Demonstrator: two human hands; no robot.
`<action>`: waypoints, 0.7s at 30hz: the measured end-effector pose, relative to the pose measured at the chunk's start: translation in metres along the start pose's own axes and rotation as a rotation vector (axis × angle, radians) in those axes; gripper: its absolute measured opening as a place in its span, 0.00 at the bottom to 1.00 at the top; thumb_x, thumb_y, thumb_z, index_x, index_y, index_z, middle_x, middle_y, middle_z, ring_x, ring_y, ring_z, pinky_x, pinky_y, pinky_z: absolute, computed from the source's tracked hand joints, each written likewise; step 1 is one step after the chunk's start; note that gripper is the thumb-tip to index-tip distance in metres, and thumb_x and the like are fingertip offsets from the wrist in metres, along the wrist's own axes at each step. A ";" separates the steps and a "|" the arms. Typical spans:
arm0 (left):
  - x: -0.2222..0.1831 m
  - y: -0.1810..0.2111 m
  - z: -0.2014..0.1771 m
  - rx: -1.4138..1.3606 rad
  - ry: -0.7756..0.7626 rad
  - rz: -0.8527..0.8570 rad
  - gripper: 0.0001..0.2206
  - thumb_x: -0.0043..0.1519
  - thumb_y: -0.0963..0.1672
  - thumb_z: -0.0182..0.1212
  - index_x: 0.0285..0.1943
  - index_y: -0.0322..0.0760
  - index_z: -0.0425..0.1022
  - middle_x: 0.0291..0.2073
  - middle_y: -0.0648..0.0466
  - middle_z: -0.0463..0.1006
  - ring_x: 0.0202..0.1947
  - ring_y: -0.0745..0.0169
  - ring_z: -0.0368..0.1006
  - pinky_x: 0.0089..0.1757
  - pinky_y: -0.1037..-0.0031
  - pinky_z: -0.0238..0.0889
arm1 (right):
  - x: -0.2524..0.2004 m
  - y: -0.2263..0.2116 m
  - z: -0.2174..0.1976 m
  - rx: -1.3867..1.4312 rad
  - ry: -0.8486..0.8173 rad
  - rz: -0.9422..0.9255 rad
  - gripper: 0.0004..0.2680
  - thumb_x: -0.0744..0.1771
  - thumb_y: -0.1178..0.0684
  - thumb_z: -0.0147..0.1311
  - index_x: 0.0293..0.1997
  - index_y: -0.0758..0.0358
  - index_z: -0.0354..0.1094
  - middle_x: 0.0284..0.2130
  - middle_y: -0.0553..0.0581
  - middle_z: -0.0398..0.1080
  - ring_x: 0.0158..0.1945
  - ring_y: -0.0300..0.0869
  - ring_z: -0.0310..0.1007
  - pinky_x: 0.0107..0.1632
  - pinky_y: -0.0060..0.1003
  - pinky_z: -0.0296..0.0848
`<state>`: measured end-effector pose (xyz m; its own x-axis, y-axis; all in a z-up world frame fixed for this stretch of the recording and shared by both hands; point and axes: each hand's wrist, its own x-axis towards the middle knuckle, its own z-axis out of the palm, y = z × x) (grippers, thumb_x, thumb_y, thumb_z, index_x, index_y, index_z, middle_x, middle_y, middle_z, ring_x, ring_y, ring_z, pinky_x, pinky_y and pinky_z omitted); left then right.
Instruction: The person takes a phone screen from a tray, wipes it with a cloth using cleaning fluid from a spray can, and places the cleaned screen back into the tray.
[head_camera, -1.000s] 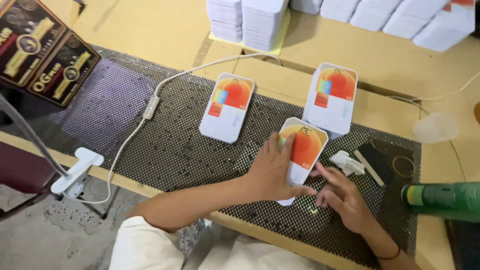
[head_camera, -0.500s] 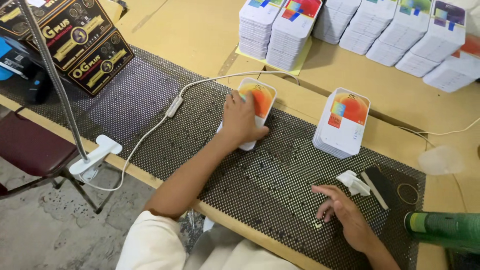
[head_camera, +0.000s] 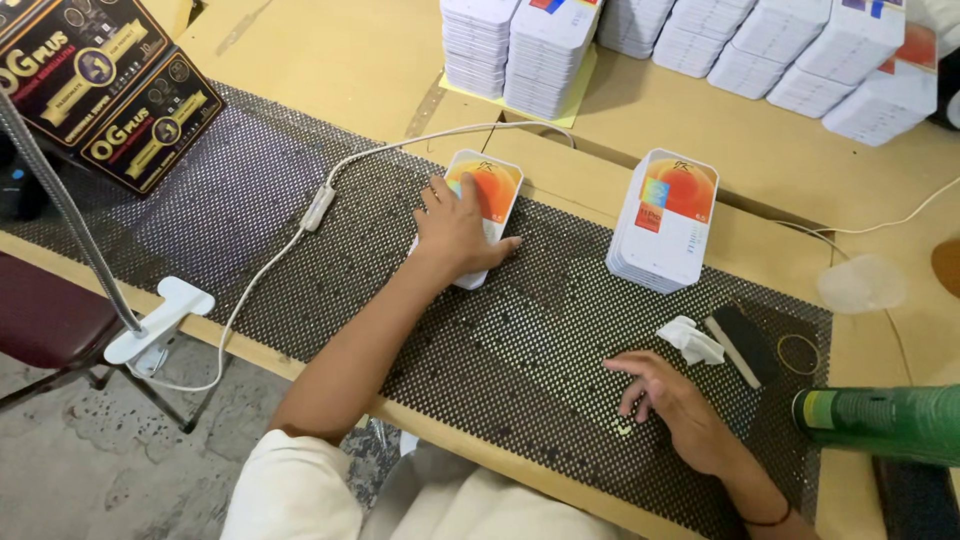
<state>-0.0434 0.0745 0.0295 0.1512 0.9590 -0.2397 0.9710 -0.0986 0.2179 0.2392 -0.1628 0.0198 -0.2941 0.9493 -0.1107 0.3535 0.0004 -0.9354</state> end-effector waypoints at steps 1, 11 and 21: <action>0.001 0.000 0.004 -0.001 0.042 -0.018 0.57 0.49 0.67 0.65 0.78 0.35 0.42 0.71 0.27 0.46 0.69 0.30 0.49 0.60 0.43 0.52 | 0.000 -0.002 0.000 -0.009 -0.002 -0.001 0.25 0.69 0.34 0.31 0.62 0.59 0.68 0.55 0.56 0.68 0.35 0.38 0.79 0.34 0.32 0.79; 0.013 -0.004 0.013 -0.066 0.134 -0.028 0.53 0.44 0.60 0.70 0.73 0.32 0.48 0.58 0.40 0.57 0.58 0.38 0.56 0.54 0.45 0.59 | 0.001 0.003 -0.003 -0.015 -0.014 0.024 0.25 0.69 0.34 0.30 0.62 0.59 0.69 0.56 0.55 0.68 0.35 0.38 0.80 0.33 0.32 0.78; -0.005 -0.008 -0.024 -0.073 0.123 -0.021 0.55 0.50 0.58 0.70 0.79 0.29 0.42 0.68 0.26 0.50 0.68 0.23 0.48 0.60 0.35 0.46 | 0.003 0.012 -0.006 0.012 -0.034 -0.015 0.23 0.70 0.38 0.30 0.63 0.64 0.66 0.56 0.62 0.68 0.37 0.44 0.80 0.34 0.37 0.79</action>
<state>-0.0562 0.0770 0.0520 0.1025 0.9864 -0.1283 0.9570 -0.0626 0.2834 0.2475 -0.1582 0.0101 -0.3296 0.9379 -0.1083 0.3379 0.0101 -0.9411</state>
